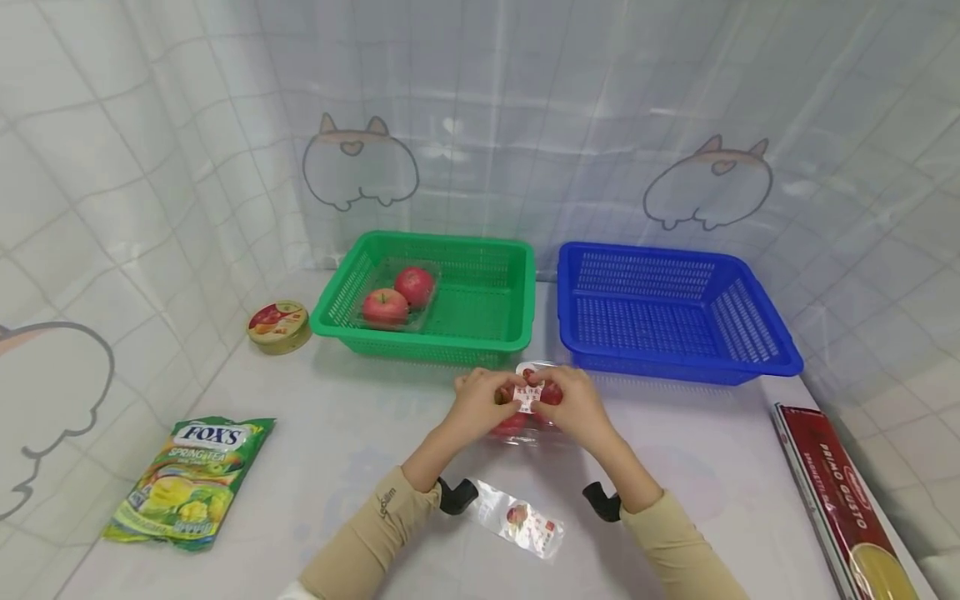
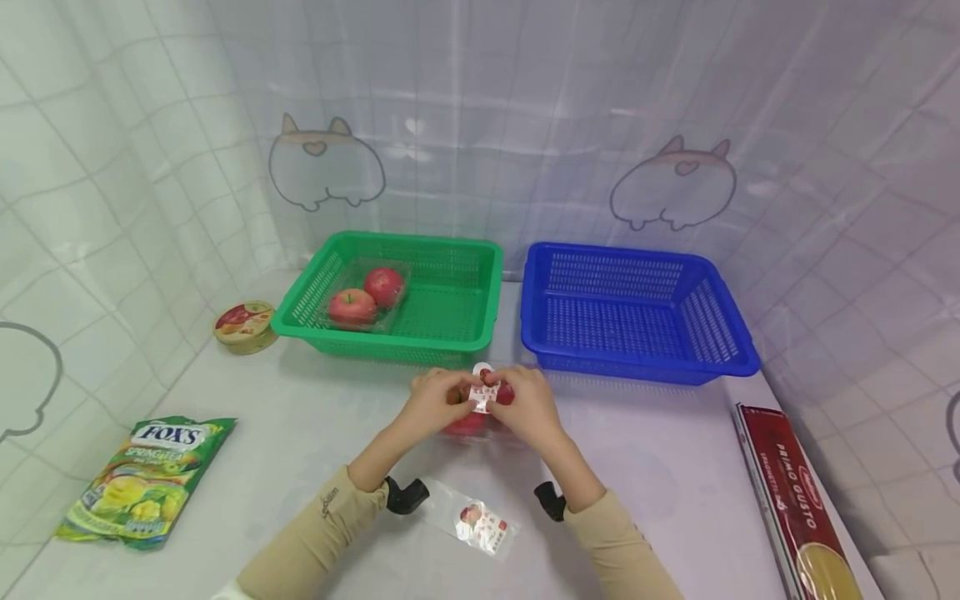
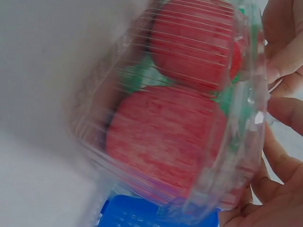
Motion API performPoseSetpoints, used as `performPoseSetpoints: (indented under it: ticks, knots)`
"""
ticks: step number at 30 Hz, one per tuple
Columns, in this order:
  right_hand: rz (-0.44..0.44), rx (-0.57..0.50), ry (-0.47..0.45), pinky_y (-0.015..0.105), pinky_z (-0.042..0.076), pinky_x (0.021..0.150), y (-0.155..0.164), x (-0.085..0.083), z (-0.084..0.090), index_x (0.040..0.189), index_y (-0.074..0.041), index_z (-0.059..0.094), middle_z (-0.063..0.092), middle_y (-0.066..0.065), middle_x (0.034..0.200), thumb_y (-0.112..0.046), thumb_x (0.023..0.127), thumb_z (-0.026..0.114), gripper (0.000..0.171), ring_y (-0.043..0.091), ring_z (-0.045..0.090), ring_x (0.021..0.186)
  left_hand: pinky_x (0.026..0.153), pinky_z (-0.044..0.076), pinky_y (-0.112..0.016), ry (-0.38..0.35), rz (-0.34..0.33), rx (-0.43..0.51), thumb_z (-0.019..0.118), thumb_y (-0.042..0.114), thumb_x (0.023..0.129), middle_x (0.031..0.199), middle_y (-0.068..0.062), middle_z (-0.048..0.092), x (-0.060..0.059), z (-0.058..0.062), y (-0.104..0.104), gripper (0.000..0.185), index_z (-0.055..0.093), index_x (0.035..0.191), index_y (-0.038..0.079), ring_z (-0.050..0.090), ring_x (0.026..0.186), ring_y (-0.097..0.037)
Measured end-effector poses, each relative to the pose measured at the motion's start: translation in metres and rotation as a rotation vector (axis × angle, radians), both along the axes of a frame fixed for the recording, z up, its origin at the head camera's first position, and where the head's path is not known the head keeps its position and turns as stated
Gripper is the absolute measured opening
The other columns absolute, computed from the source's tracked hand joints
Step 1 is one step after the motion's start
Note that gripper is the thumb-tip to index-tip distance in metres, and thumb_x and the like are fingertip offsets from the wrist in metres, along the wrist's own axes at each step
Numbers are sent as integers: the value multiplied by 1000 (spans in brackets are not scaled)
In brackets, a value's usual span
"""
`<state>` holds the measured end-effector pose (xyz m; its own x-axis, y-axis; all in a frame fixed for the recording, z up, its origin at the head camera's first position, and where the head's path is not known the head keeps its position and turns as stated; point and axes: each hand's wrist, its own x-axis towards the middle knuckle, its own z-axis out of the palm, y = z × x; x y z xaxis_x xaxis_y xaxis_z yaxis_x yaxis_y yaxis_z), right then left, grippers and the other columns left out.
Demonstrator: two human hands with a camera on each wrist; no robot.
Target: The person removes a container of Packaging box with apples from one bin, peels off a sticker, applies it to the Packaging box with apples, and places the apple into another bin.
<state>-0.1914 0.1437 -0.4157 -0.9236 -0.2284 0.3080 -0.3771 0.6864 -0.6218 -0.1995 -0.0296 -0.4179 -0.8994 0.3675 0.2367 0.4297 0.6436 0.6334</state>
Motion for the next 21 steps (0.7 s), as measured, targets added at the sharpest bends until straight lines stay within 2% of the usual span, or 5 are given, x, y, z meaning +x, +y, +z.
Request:
performPoseSetpoints:
  ticks: [5, 12, 17, 21]
  knots:
    - [4, 76, -1, 52, 38, 92, 0, -1, -5, 98, -7, 69, 65, 12, 106, -7, 65, 78, 34, 36, 52, 107, 80, 27, -47, 33, 3, -105, 70, 15, 74, 79, 0, 64, 2, 0, 3, 29, 70, 103, 13, 49, 95, -28]
    - [-13, 146, -1, 54, 36, 89, -1, 1, -7, 100, -9, 69, 62, 12, 106, -12, 67, 76, 34, 36, 49, 104, 83, 30, -50, 156, -5, -259, 68, 20, 77, 87, 1, 64, 6, -1, 6, 21, 71, 98, 17, 49, 98, -29]
    - [-25, 138, 33, 54, 32, 87, -1, 4, -10, 101, -10, 70, 58, 13, 112, -14, 68, 75, 34, 37, 44, 106, 82, 31, -49, 220, -12, -295, 67, 20, 79, 93, -1, 61, 7, -3, 5, 9, 71, 87, 21, 47, 97, -28]
    - [-53, 155, 25, 59, 25, 87, 0, 6, -14, 107, -15, 70, 51, 17, 125, -19, 71, 73, 36, 41, 36, 117, 85, 29, -50, 205, 27, -302, 68, 26, 79, 105, -6, 56, 5, -7, 3, 14, 72, 92, 22, 42, 105, -30]
